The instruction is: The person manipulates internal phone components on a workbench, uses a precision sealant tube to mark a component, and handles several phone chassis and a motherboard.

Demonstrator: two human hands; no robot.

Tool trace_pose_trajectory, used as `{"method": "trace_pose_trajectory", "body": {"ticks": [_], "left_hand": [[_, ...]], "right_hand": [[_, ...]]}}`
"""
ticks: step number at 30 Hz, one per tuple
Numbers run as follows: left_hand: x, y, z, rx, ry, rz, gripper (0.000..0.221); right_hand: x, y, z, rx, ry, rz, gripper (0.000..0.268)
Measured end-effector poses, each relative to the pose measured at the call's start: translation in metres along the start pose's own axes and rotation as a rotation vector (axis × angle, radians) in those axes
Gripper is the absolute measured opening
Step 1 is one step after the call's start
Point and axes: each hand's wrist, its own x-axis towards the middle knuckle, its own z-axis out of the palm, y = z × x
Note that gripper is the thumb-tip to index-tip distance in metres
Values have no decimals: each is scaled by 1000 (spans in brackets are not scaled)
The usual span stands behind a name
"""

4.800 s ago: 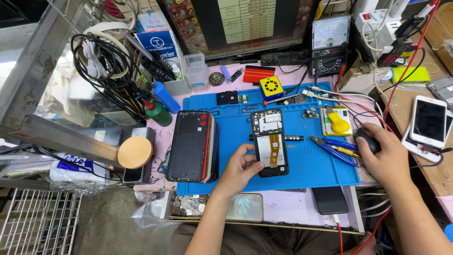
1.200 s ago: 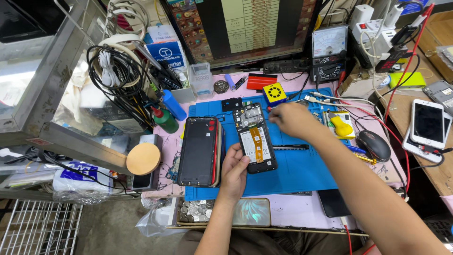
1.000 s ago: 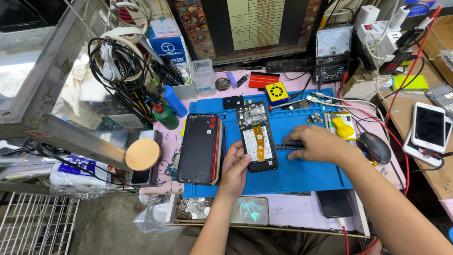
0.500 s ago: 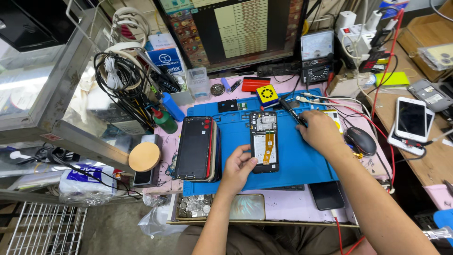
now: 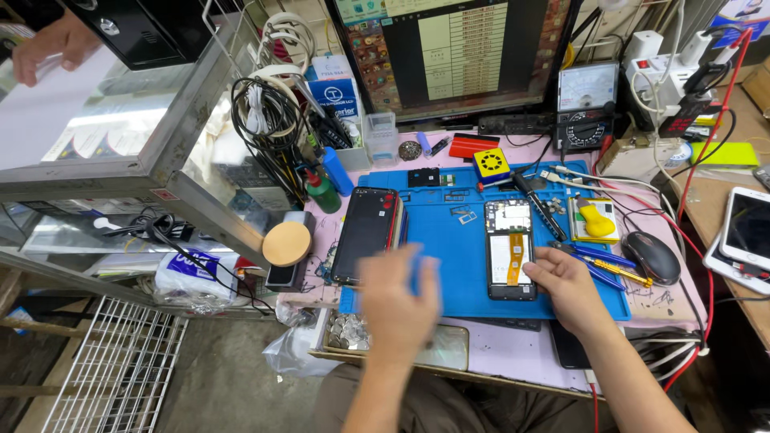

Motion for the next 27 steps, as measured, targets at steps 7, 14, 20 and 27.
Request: {"method": "trace_pose_trajectory", "body": {"ticks": [7,14,20,27], "left_hand": [[67,-54,-54,357,-276,-469,33],[72,-44,-60,292,-233,-485,24],[39,-5,-41,-76,-257,-463,22],[-14,-2,56,-172,-366,-431,21]], "right_hand": [[5,7,-9,173,-26,33,33],[3,2,-16,332,-57,63,23],[-1,-8,-10,347,0,85,25],[-3,-3,-9,368,16,35,20]]}}
